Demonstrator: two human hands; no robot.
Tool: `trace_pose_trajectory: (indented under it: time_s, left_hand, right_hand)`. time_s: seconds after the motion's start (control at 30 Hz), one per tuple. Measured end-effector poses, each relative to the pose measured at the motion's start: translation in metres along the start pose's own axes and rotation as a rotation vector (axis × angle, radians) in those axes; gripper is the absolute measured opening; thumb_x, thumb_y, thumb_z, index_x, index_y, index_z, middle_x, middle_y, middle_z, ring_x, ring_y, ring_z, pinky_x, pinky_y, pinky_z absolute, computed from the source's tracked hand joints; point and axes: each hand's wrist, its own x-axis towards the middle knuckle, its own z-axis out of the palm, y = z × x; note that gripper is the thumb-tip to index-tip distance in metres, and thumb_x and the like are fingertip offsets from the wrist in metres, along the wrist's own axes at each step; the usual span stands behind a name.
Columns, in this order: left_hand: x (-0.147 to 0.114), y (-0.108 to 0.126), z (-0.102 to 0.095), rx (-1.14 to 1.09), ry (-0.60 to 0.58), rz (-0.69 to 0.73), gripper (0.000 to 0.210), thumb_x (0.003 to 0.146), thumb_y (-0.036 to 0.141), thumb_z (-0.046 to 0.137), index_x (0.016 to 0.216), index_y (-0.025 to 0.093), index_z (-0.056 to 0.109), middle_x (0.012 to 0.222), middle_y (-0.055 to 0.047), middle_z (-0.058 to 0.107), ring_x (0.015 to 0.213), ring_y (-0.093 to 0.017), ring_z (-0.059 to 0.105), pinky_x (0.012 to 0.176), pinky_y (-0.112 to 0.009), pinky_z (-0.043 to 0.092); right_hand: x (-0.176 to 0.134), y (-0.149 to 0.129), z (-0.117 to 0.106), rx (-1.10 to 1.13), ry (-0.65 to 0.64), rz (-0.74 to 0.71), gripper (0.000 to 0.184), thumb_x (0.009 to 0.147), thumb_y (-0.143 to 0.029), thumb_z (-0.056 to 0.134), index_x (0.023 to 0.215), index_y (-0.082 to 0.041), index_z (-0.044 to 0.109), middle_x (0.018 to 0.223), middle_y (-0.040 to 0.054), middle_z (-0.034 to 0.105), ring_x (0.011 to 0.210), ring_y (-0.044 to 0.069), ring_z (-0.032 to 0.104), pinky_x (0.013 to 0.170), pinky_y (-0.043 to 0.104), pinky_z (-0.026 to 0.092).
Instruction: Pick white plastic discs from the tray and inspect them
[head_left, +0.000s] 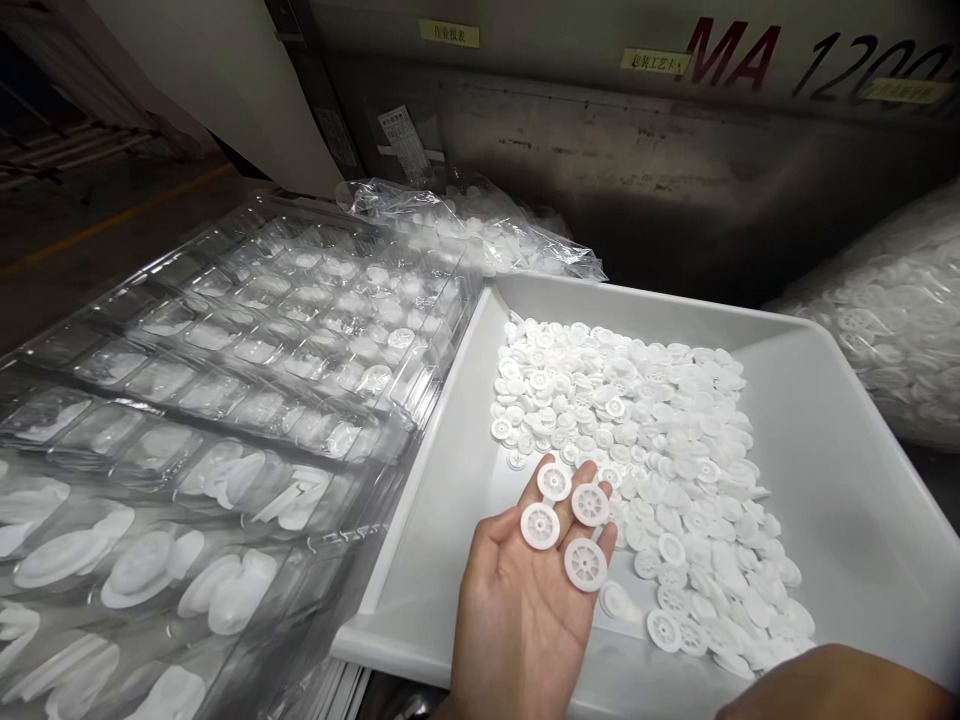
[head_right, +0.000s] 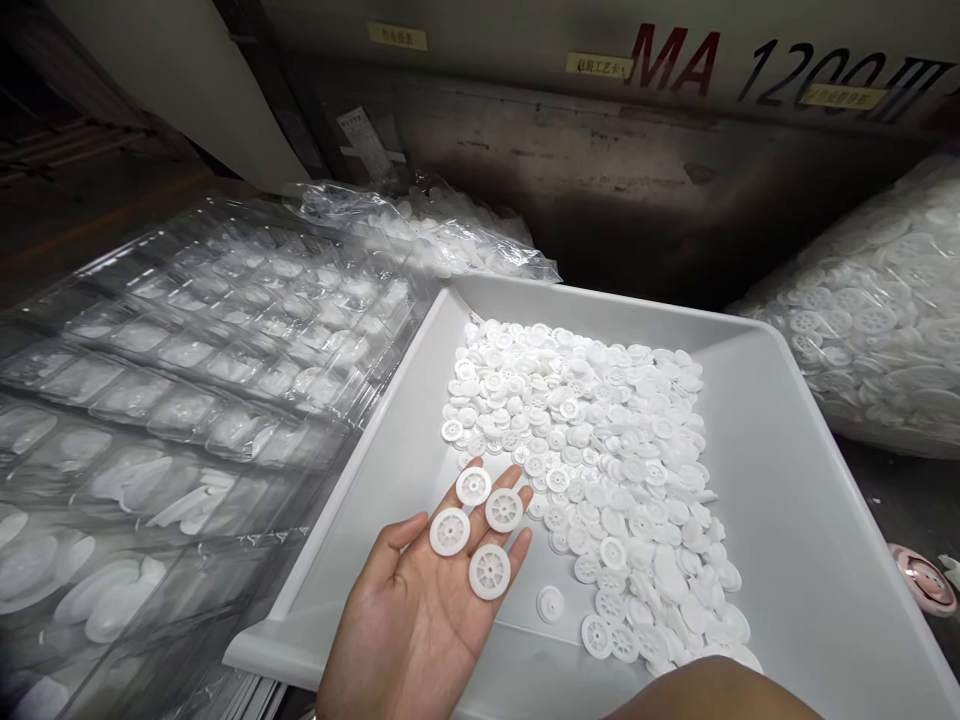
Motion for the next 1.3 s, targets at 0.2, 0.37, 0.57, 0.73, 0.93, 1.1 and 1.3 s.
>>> trace_pose_trajectory:
  time_s: [0.2,0.37,0.57,0.73,0.93,1.1,1.3]
  left_hand:
    - [-0.002,-0.002,0.0,0.022,0.044,0.02,0.051,0.085,0.029,0.043,0.134,0.018,0.036,0.135,-0.014,0.049,0.124,-0.025,0.044,0.108,-0.041,0.03]
    - [0.0,-0.002,0.002,0.051,0.053,0.047,0.05,0.086,0.031,0.04,0.134,0.018,0.038,0.133,-0.013,0.051,0.123,-0.024,0.045,0.107,-0.04,0.032]
    - [-0.005,-0.023,0.003,0.688,-0.013,0.387,0.046,0.086,0.043,0.038,0.132,0.035,0.039,0.138,0.003,0.046,0.13,-0.019,0.035,0.11,-0.034,0.025]
    - [-0.008,-0.049,-0.003,1.652,-0.29,0.74,0.048,0.084,0.037,0.05,0.131,0.033,0.039,0.145,0.002,0.031,0.138,-0.025,0.017,0.113,-0.041,0.004]
    - [-0.021,-0.033,0.006,1.145,-0.174,0.76,0.04,0.087,0.033,0.043,0.126,0.044,0.044,0.144,0.011,0.037,0.135,-0.016,0.024,0.11,-0.029,0.022]
    - [-0.029,-0.022,0.021,0.501,0.091,0.298,0.044,0.077,0.032,0.052,0.121,0.033,0.051,0.134,0.001,0.051,0.129,-0.022,0.037,0.109,-0.038,0.028]
    - [-0.027,-0.027,0.015,0.431,0.186,-0.085,0.045,0.083,0.033,0.039,0.127,0.024,0.047,0.119,-0.007,0.062,0.117,-0.026,0.051,0.102,-0.044,0.037]
  right_hand:
    - [-0.005,-0.006,0.012,0.081,-0.199,0.044,0.032,0.097,-0.033,0.034,0.106,-0.014,0.058,0.1,0.0042,0.06,0.087,0.016,0.062,0.073,0.033,0.052]
    - [0.004,-0.027,0.011,0.158,-0.266,0.051,0.029,0.093,-0.036,0.045,0.111,-0.017,0.056,0.11,0.0067,0.059,0.092,0.018,0.06,0.077,0.037,0.051]
    - [0.013,-0.089,0.053,0.797,0.086,0.12,0.037,0.09,-0.046,0.04,0.118,-0.028,0.056,0.128,0.0045,0.054,0.121,0.025,0.046,0.095,0.041,0.041]
    - [-0.008,-0.112,0.096,1.405,0.243,0.071,0.033,0.078,-0.046,0.06,0.11,-0.035,0.061,0.14,-0.0032,0.043,0.128,0.027,0.039,0.104,0.049,0.031]
    - [-0.005,-0.117,0.082,1.896,-0.052,0.198,0.055,0.091,-0.051,0.02,0.123,-0.025,0.056,0.132,0.0008,0.052,0.127,0.018,0.04,0.11,0.041,0.02]
    - [-0.007,-0.124,0.08,2.168,-0.173,0.156,0.065,0.084,-0.061,0.023,0.128,-0.022,0.05,0.137,0.0009,0.045,0.131,0.02,0.032,0.111,0.038,0.017]
    - [-0.017,-0.131,0.079,1.991,-0.172,0.264,0.066,0.086,-0.063,0.018,0.125,-0.025,0.054,0.135,0.001,0.048,0.13,0.02,0.035,0.11,0.038,0.018]
